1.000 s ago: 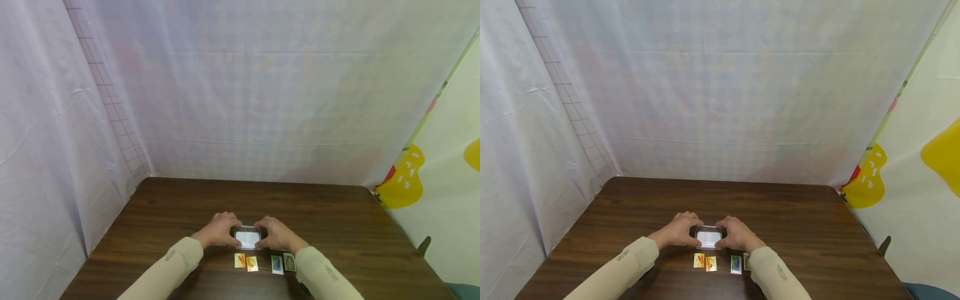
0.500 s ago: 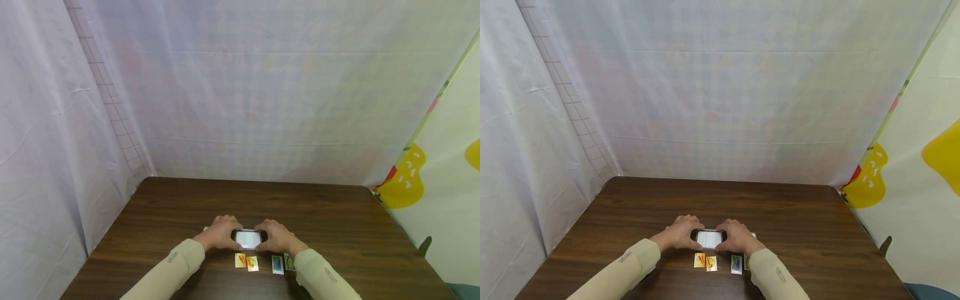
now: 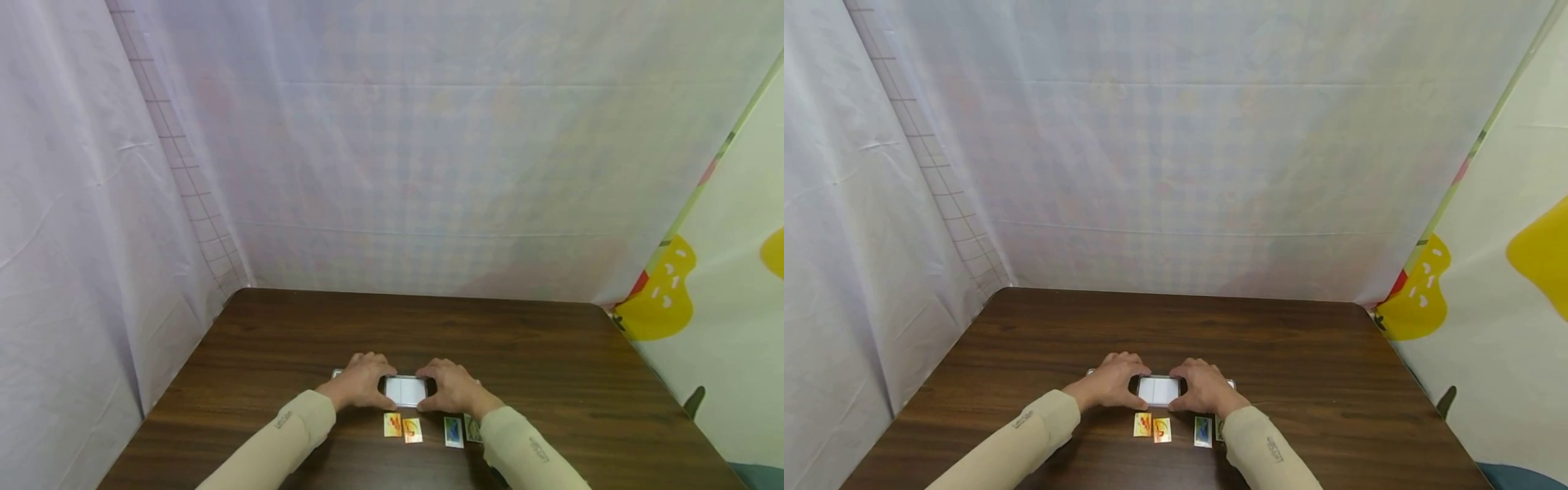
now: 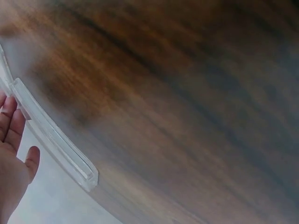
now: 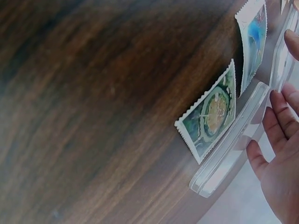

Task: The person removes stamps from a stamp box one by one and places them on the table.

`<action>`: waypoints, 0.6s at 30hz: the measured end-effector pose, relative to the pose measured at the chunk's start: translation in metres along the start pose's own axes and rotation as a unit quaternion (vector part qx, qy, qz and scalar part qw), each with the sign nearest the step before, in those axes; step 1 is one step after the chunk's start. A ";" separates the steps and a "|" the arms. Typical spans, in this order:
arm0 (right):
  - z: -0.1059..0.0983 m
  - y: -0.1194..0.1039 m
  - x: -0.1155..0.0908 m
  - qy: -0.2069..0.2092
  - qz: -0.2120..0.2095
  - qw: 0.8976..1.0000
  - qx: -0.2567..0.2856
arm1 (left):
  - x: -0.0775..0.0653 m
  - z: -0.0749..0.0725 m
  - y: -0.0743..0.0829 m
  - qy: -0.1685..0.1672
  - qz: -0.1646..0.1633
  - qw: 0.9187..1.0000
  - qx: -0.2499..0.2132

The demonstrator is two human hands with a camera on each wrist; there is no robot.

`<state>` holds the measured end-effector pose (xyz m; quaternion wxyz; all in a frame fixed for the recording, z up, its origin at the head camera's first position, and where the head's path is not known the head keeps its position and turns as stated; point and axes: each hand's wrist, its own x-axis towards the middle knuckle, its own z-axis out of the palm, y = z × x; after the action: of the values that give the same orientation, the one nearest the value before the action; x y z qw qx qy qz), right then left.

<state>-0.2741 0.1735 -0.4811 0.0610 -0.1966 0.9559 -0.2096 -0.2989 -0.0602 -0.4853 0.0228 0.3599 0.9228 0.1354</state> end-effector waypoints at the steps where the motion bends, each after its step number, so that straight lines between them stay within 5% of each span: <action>1: 0.000 0.000 0.000 0.000 0.000 1.000 0.000 | 0.000 0.000 0.000 0.000 0.000 1.000 0.000; 18: 0.002 0.002 0.002 0.002 -0.046 0.999 -0.011 | 0.000 0.001 0.000 0.000 0.003 1.000 0.001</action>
<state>-0.2764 0.1739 -0.4838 0.0469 -0.2407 0.9483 -0.2017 -0.2987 -0.0601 -0.4866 0.0222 0.3623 0.9220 0.1348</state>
